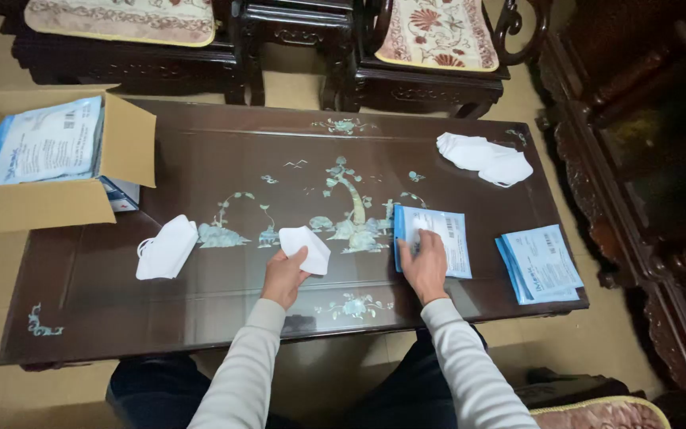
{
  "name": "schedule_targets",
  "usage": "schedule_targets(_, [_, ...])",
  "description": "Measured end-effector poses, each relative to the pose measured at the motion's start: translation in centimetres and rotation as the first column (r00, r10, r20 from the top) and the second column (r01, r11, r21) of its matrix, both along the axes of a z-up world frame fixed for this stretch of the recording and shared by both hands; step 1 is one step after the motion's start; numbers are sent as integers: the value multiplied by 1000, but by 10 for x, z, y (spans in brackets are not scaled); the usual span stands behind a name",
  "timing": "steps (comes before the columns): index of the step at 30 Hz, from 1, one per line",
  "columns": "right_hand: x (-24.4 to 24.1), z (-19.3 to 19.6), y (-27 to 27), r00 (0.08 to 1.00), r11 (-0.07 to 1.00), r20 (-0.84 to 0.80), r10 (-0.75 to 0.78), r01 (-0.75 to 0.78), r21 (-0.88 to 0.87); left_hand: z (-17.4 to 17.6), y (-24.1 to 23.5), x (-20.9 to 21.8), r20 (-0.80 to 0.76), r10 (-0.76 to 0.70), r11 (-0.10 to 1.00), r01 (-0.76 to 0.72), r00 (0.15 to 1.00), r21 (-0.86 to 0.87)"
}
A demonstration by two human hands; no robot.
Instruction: Packing face masks and paper inserts into blue envelopes
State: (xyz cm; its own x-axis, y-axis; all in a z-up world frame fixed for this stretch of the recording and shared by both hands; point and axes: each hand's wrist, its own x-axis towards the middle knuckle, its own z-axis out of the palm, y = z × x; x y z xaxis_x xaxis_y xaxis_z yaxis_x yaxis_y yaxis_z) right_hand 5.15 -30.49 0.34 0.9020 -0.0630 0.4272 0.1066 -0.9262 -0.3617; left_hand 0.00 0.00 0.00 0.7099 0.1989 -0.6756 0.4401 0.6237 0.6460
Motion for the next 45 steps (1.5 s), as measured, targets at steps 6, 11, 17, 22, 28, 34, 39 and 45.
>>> schedule_targets(6, [3,-17,-1,999,992,40,15,-10,-122,12,0,-1,28,3,1000,-2,1000,-26])
schedule_targets(11, [-2,-15,7,1000,992,7,-14,15,-125,23,5,-7,27,-9,999,10,1000,-31])
schedule_targets(17, [-28,19,79,950,990,-303,80,-40,135,35,-20,-5,110,-210,978,210,972,7])
schedule_targets(22, [-39,10,125,941,967,-269,205,-152,205,-42,-27,14,119,-275,952,254,954,170])
schedule_targets(28, [-57,2,162,950,965,-177,256,-241,99,-74,-11,21,-33,-287,858,272,957,436])
schedule_targets(34, [-37,36,151,922,921,73,380,-384,68,46,20,-13,53,-129,988,123,990,96])
schedule_targets(39, [-16,13,120,826,856,-250,505,-516,26,92,15,-18,100,-270,963,268,958,39])
schedule_targets(45, [-20,17,127,838,856,-231,494,-515,-38,83,-10,-9,75,-332,937,319,940,146])
